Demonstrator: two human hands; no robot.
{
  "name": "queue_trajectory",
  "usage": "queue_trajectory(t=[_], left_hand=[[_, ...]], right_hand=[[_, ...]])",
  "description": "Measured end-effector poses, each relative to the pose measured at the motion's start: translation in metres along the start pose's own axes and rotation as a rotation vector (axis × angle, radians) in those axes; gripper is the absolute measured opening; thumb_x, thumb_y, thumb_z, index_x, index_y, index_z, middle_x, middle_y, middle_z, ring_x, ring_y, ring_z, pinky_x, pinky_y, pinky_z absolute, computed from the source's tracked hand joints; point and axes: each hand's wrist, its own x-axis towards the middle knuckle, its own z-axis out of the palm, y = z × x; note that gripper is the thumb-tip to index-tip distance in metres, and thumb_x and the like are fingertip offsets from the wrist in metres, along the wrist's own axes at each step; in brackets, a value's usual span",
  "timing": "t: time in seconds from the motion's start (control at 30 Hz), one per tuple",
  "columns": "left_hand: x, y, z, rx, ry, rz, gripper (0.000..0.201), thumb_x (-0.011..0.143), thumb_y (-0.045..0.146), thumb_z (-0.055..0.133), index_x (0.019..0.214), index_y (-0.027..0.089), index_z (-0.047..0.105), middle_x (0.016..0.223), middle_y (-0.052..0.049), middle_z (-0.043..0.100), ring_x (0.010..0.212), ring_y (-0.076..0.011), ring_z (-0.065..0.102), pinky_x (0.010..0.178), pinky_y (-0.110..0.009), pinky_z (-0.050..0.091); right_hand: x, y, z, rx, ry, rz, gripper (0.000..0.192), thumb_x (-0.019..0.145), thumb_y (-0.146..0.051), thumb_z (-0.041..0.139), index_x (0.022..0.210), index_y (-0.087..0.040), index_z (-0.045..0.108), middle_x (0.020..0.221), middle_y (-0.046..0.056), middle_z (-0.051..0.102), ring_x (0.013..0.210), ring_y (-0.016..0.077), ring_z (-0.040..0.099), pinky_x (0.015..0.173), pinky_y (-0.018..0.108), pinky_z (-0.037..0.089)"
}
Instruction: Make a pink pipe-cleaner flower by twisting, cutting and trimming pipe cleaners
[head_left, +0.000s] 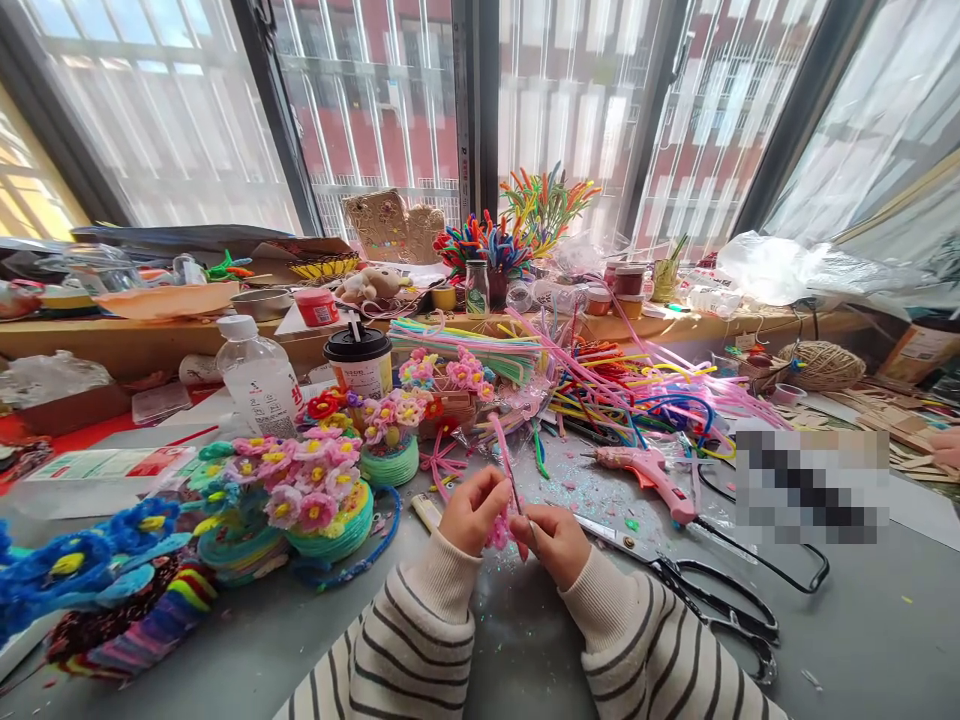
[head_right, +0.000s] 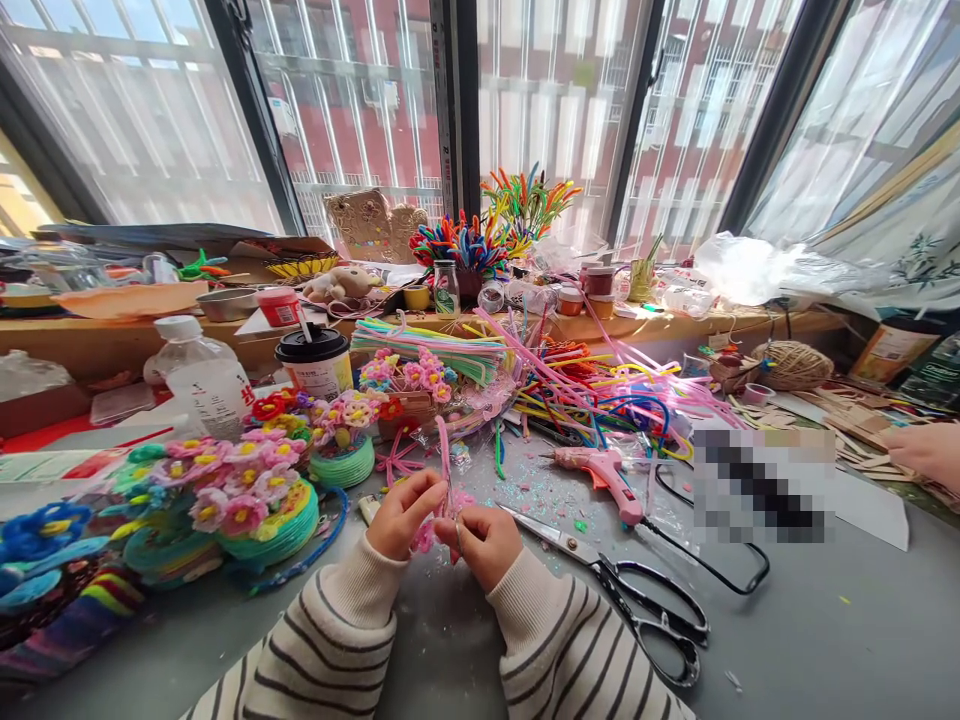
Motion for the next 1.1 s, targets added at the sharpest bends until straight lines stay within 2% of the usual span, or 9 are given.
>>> queue_trajectory(t=[0.13, 0.23, 0.33, 0.43, 0.57, 0.9, 1.1], left_hand=[[0.0001, -0.0003, -0.0007, -0.037, 0.051, 0.012, 0.019, 0.065, 0.028, 0.042, 0.050, 0.017, 0.036, 0.048, 0.005, 0.029, 0.047, -0.0075, 0.028, 0.046, -0.020, 0.026], [-0.0004, 0.0008, -0.0008, -0.049, 0.058, 0.014, 0.019, 0.064, 0.027, 0.042, 0.049, 0.017, 0.035, 0.048, 0.005, 0.029, 0.047, -0.0075, 0.029, 0.047, -0.020, 0.026], [-0.0011, 0.0039, -0.0013, -0.038, -0.018, 0.001, 0.019, 0.063, 0.027, 0.042, 0.048, 0.017, 0.036, 0.047, 0.005, 0.031, 0.047, -0.0079, 0.030, 0.047, -0.020, 0.026], [-0.0011, 0.0054, -0.0015, -0.017, -0.070, -0.013, 0.020, 0.061, 0.028, 0.042, 0.046, 0.017, 0.035, 0.046, 0.005, 0.031, 0.046, -0.0080, 0.031, 0.047, -0.021, 0.026], [0.0003, 0.0029, -0.0010, -0.015, -0.110, -0.042, 0.020, 0.061, 0.030, 0.040, 0.047, 0.017, 0.035, 0.044, 0.005, 0.033, 0.044, -0.0078, 0.031, 0.046, -0.021, 0.026], [0.0020, 0.0023, -0.0006, 0.019, -0.001, -0.055, 0.019, 0.061, 0.029, 0.040, 0.048, 0.017, 0.033, 0.047, 0.006, 0.028, 0.047, -0.0075, 0.029, 0.047, -0.021, 0.025], [0.0008, 0.0012, -0.0001, 0.026, -0.012, -0.024, 0.019, 0.066, 0.029, 0.040, 0.052, 0.016, 0.036, 0.051, 0.005, 0.031, 0.050, -0.0080, 0.031, 0.051, -0.021, 0.027]], right_hand=[[-0.0004, -0.0003, 0.0005, -0.017, 0.040, 0.006, 0.050, 0.064, -0.055, 0.039, 0.034, -0.015, 0.041, 0.036, -0.004, 0.035, 0.038, 0.0064, 0.031, 0.042, 0.020, 0.025], [-0.0002, 0.0002, 0.0004, 0.059, -0.024, -0.008, 0.051, 0.065, -0.057, 0.036, 0.037, -0.015, 0.042, 0.036, -0.005, 0.032, 0.037, 0.0059, 0.029, 0.040, 0.020, 0.022], [0.0001, 0.0023, -0.0001, 0.164, -0.104, -0.034, 0.055, 0.064, -0.062, 0.029, 0.040, -0.015, 0.045, 0.037, -0.005, 0.029, 0.036, 0.0058, 0.026, 0.039, 0.020, 0.019], [0.0004, 0.0032, -0.0012, 0.210, -0.126, -0.030, 0.055, 0.064, -0.062, 0.029, 0.040, -0.015, 0.045, 0.036, -0.005, 0.027, 0.036, 0.0057, 0.024, 0.038, 0.020, 0.018], [0.0000, -0.0001, -0.0029, 0.206, -0.092, 0.003, 0.053, 0.063, -0.061, 0.034, 0.038, -0.015, 0.043, 0.034, -0.005, 0.027, 0.035, 0.0050, 0.023, 0.038, 0.020, 0.017], [-0.0012, -0.0029, -0.0023, 0.096, 0.010, 0.038, 0.051, 0.064, -0.056, 0.039, 0.034, -0.015, 0.041, 0.035, -0.004, 0.033, 0.036, 0.0053, 0.029, 0.041, 0.020, 0.023], [0.0005, 0.0001, -0.0011, 0.093, -0.003, 0.037, 0.050, 0.063, -0.056, 0.040, 0.036, -0.015, 0.042, 0.036, -0.003, 0.035, 0.038, 0.0060, 0.031, 0.041, 0.020, 0.024]])
